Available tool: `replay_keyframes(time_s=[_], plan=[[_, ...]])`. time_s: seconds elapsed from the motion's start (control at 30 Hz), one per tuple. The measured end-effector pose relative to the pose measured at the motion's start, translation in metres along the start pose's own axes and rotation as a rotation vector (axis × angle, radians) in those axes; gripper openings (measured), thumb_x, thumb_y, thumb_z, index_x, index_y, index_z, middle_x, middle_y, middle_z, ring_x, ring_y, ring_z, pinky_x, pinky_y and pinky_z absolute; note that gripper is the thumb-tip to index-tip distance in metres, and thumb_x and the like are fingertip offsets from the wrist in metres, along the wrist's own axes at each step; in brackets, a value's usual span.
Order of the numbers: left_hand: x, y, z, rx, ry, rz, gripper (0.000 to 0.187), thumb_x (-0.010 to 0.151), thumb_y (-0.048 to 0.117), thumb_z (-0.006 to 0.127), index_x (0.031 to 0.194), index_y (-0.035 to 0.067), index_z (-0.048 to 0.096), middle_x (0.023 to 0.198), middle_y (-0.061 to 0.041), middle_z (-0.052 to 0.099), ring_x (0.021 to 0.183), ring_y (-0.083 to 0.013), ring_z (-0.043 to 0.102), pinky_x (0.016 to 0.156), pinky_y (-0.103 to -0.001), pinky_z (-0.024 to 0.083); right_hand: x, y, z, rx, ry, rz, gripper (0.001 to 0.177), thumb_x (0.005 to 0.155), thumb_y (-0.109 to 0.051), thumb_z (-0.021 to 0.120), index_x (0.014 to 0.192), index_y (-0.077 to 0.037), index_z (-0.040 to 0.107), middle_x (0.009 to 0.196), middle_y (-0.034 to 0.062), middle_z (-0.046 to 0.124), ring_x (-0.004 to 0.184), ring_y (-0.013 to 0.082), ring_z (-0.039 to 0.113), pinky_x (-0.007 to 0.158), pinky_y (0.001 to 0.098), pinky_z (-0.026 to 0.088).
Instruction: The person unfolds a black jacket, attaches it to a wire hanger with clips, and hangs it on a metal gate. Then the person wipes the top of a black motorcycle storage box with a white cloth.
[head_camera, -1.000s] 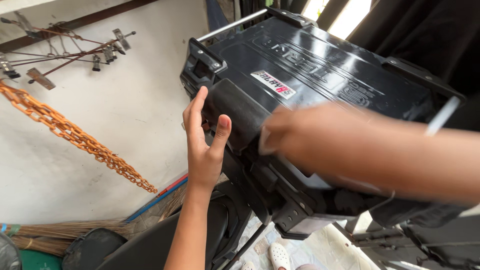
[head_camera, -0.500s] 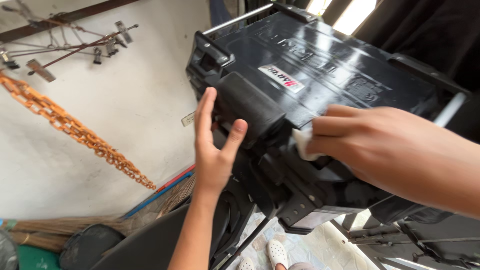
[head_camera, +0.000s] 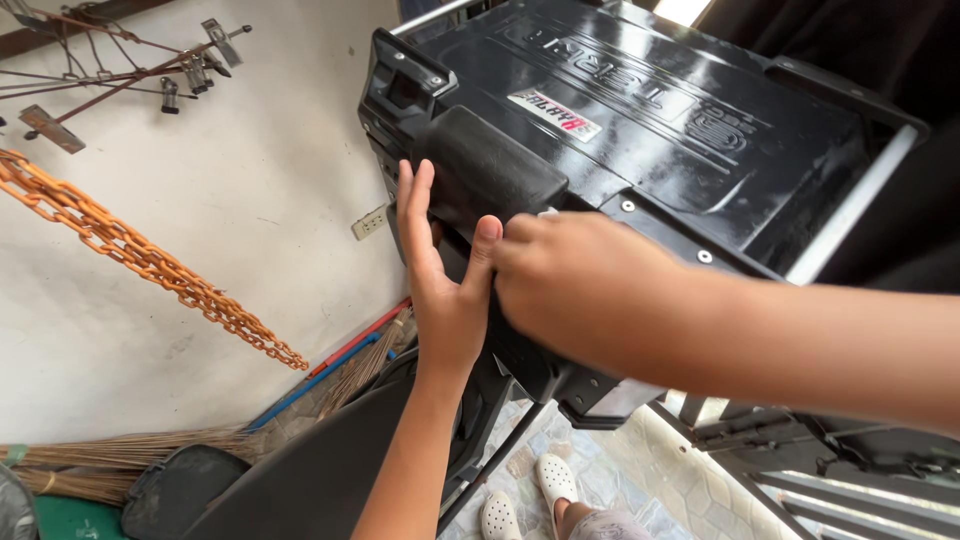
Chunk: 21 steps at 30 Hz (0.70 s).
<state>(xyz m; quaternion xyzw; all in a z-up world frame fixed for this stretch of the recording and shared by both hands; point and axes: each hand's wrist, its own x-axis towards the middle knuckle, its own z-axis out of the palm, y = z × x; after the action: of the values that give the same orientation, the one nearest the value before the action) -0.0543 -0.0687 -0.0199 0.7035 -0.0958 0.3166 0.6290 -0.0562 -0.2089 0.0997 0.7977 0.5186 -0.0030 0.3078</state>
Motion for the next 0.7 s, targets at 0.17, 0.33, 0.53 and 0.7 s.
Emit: replay_keyframes(time_s=[0.17,0.33,0.53,0.7], plan=[[-0.020,0.008,0.005,0.076,0.095,0.111,0.061,0.106,0.028,0.065,0.156,0.002,0.041,0.168,-0.019,0.035,0.158,-0.0336,0.034,0.133,-0.047,0.025,-0.030,-0.025,0.028,-0.076,0.277,0.034,0.024,0.073,-0.009,0.074,0.094,0.004,0.072,0.100,0.0111,0.067,0.097,0.0260,0.060,0.085,0.0376,0.055],[-0.043,0.009,0.013,0.163,0.159,0.212,0.039,0.105,0.016,0.065,0.140,0.004,0.054,0.147,-0.011,0.055,0.134,-0.0239,0.054,0.104,-0.035,0.045,-0.090,-0.030,0.029,0.286,0.668,0.201,0.044,0.073,-0.004,0.068,0.117,0.001,0.071,0.112,0.0114,0.069,0.106,0.0246,0.065,0.083,0.0285,0.055],[-0.057,0.006,0.028,-0.007,0.048,0.244,0.036,0.109,0.015,0.060,0.141,0.004,0.048,0.149,-0.014,0.046,0.128,-0.0203,0.051,0.109,-0.035,0.047,-0.075,-0.005,0.015,0.343,0.612,0.333,0.034,0.076,-0.002,0.073,0.110,-0.005,0.075,0.109,0.0064,0.068,0.100,0.0255,0.066,0.087,0.0359,0.056],[-0.061,0.007,0.031,0.025,0.014,0.288,0.034,0.111,0.015,0.057,0.141,0.003,0.045,0.149,-0.014,0.046,0.129,-0.0220,0.050,0.107,-0.035,0.044,-0.069,0.002,0.023,0.297,0.498,0.457,0.037,0.077,-0.002,0.073,0.113,-0.009,0.078,0.113,0.0076,0.064,0.108,0.0239,0.058,0.089,0.0332,0.056]])
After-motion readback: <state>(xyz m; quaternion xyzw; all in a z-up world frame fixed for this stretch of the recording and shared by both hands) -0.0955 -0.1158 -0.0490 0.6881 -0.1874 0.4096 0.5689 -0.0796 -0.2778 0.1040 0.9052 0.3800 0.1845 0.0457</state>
